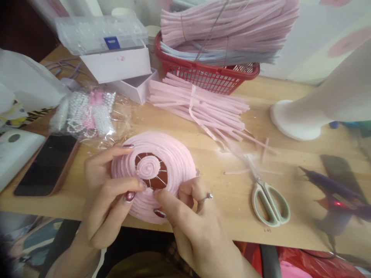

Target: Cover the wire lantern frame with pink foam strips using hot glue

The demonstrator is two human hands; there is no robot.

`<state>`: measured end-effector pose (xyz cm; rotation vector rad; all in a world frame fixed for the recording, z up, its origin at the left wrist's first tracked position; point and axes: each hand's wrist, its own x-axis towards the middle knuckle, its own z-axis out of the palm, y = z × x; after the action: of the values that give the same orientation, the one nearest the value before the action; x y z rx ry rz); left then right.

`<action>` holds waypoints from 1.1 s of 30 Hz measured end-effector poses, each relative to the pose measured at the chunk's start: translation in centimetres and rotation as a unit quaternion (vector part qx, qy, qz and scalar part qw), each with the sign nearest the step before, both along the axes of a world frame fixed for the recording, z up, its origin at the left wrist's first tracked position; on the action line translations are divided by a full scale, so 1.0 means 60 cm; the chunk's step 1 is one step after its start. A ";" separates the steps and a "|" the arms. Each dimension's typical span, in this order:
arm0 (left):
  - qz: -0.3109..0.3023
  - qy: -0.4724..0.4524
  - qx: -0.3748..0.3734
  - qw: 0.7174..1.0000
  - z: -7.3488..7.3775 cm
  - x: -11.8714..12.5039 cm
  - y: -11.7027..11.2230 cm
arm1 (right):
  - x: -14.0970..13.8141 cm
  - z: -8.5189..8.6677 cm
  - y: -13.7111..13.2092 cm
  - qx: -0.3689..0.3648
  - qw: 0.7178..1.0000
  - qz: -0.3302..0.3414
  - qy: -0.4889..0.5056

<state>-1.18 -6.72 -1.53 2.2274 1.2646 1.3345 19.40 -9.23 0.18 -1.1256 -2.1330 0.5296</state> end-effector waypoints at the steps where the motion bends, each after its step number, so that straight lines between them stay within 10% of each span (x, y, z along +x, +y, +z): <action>1: 0.004 -0.001 -0.005 1.000 0.001 0.001 -0.001 | -0.001 0.000 0.001 0.002 1.000 -0.001 -0.002; 33: 0.049 -0.024 0.099 0.994 -0.041 -0.008 0.002 | -0.013 -0.024 0.029 0.202 0.977 -0.043 0.042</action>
<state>-1.68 -6.60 -3.99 2.2725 1.2900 1.6035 18.63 -7.48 -1.28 -0.9400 -1.9903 0.0903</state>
